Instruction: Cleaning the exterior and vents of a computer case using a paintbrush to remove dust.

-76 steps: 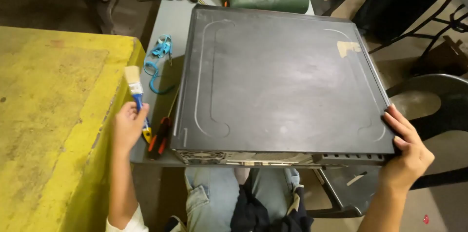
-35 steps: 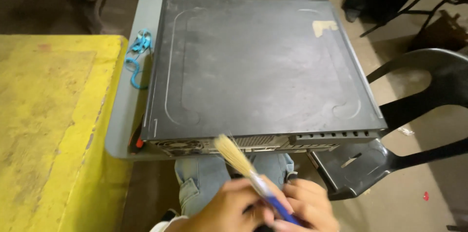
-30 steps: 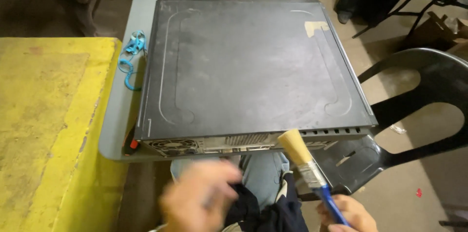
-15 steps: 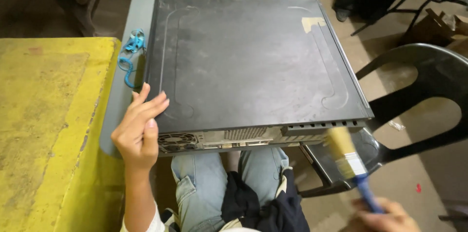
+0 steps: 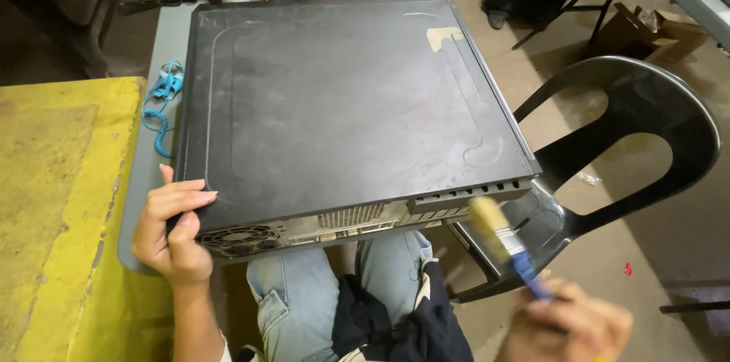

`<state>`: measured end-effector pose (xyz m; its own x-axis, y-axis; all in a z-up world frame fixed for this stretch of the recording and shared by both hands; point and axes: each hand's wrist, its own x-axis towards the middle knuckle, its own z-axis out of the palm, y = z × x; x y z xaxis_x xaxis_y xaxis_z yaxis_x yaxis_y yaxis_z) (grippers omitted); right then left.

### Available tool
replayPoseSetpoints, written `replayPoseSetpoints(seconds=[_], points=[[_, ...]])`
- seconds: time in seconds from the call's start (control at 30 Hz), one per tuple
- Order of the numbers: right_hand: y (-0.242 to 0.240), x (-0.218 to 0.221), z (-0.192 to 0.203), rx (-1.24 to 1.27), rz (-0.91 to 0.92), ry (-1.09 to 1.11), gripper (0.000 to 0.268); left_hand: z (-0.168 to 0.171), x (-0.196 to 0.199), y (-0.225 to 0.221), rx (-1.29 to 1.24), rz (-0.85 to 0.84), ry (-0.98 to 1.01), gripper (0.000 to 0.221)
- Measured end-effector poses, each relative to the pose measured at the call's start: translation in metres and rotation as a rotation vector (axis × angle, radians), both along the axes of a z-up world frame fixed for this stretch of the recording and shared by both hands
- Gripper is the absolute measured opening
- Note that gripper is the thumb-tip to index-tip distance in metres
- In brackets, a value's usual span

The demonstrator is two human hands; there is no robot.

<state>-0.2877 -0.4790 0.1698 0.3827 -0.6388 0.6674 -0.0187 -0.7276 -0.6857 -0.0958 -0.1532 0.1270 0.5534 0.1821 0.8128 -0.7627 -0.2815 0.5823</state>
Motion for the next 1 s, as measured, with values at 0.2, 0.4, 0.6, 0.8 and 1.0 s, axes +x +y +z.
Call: replayPoseSetpoints(seconds=[0.2, 0.4, 0.6, 0.8, 1.0], points=[[-0.003, 0.019, -0.027, -0.319, 0.569, -0.111, 0.047, -0.005, -0.002, 0.0, -0.02, 0.015, 0.009, 0.022], [-0.074, 0.015, -0.057, -0.715, -0.113, -0.329, 0.048, -0.012, 0.001, 0.0, -0.075, 0.018, 0.008, 0.021], [-0.015, -0.019, 0.008, 0.57, 0.108, 0.444, 0.014, -0.024, 0.007, 0.001, -0.083, 0.034, 0.012, 0.024], [0.001, 0.025, -0.063, -0.28, 0.53, -0.282, 0.015, -0.028, 0.002, 0.001, -0.108, 0.077, -0.012, 0.022], [-0.099, 0.039, -0.084, -0.537, -0.42, -0.4, 0.068, -0.028, -0.001, -0.001, -0.125, 0.11, 0.004, 0.023]])
